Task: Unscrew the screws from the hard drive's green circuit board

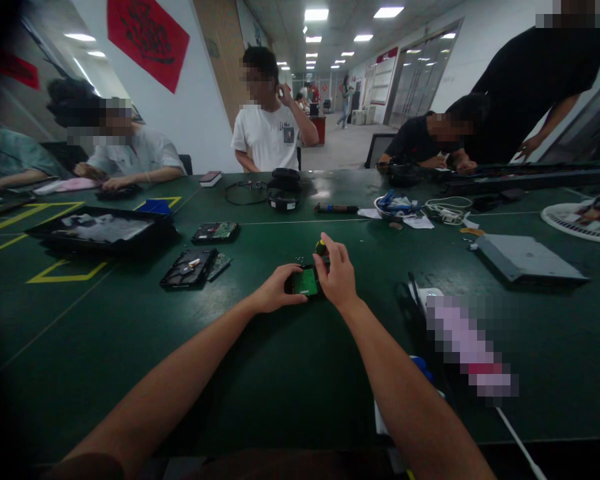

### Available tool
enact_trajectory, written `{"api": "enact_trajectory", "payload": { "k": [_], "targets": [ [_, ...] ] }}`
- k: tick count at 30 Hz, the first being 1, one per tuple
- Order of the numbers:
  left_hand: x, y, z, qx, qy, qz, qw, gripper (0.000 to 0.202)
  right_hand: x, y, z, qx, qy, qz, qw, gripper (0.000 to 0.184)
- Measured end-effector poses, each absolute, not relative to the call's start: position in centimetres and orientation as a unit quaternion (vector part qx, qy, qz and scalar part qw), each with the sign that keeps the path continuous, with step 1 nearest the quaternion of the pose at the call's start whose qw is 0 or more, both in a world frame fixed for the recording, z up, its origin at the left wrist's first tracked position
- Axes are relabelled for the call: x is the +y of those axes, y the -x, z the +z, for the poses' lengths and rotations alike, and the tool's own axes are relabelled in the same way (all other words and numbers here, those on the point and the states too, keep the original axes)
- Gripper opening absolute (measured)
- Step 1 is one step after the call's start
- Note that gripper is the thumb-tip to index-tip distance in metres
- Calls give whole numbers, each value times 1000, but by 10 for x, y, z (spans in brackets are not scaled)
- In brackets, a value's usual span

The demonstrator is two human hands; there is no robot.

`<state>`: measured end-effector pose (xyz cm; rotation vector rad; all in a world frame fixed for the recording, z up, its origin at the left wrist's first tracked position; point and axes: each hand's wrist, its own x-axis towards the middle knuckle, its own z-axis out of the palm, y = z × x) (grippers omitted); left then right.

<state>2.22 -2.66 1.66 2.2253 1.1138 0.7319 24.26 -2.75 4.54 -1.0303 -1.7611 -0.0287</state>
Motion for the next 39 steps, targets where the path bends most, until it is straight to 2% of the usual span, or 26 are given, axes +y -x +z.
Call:
{"api": "enact_trajectory", "payload": {
  "k": [39],
  "targets": [
    [-26, -22, 14, 414, -824, 275, 273, 80, -27, -243, 44, -736, 419, -30, 531, 57]
  ]
}}
